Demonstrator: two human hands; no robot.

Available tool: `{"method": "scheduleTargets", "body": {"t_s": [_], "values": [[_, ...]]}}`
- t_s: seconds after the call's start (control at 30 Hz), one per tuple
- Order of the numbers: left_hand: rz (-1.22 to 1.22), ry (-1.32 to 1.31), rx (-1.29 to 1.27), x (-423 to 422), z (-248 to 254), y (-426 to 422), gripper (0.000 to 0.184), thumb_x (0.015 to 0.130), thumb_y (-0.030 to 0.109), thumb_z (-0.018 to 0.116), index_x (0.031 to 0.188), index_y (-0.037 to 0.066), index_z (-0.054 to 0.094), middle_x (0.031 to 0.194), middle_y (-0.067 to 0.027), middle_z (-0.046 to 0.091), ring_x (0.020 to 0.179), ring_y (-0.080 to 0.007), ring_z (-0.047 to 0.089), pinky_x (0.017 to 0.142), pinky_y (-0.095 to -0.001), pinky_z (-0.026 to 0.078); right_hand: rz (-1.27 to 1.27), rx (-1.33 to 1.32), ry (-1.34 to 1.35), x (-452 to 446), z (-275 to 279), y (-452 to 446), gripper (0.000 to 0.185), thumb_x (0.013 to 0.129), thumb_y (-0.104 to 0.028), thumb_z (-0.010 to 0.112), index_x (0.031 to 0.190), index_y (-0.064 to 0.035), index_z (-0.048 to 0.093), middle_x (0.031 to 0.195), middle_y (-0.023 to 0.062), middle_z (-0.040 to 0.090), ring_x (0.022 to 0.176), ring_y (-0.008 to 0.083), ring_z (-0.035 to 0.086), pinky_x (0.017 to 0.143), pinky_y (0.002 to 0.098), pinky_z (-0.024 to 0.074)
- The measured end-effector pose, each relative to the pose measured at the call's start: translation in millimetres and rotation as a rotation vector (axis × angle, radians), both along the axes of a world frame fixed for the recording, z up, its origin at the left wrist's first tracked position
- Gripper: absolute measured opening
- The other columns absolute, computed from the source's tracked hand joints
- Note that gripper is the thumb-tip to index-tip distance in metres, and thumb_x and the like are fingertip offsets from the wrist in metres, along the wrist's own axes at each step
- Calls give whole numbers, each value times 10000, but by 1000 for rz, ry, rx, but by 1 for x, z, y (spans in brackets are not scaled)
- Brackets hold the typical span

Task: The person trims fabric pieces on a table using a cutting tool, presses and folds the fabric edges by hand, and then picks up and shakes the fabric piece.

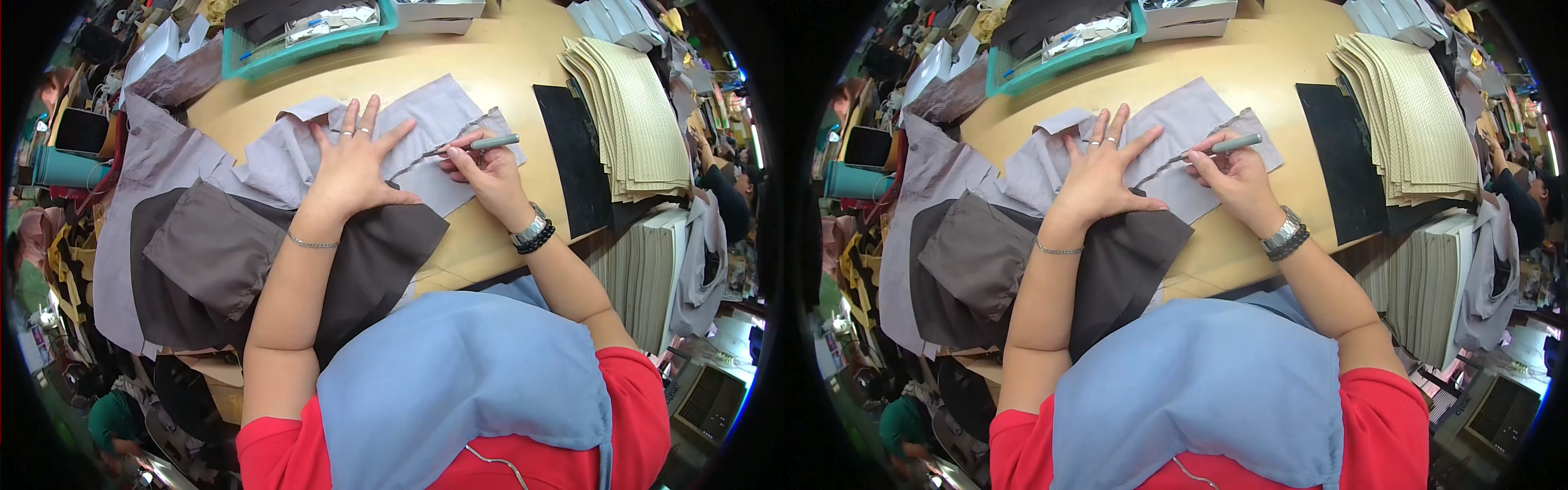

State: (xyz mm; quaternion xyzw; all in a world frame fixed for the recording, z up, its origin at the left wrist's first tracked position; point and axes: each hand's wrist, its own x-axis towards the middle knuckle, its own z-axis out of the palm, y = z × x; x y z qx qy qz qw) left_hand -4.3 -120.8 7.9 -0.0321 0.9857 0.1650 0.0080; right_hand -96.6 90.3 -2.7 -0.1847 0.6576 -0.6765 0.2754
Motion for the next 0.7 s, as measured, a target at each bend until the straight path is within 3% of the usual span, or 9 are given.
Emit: {"method": "scheduleTargets", "body": {"t_s": [0.43,0.7], "values": [[-8,3,-41,1,1,0,1097,508,708,811,1480,388,412,1610,-181,196,1486,-427,145,1021,-818,125,9,88,10,-1,4,-3,122,956,-128,659,1019,-62,578,957,32,684,873,78,678,689,203,533],[-5,7,-26,1,1,0,1091,505,691,822,1473,383,426,1611,-178,197,1487,-423,146,1023,-817,125,84,61,94,-2,2,-7,108,937,-74,665,994,-11,598,952,70,693,871,111,682,726,232,537]]}}
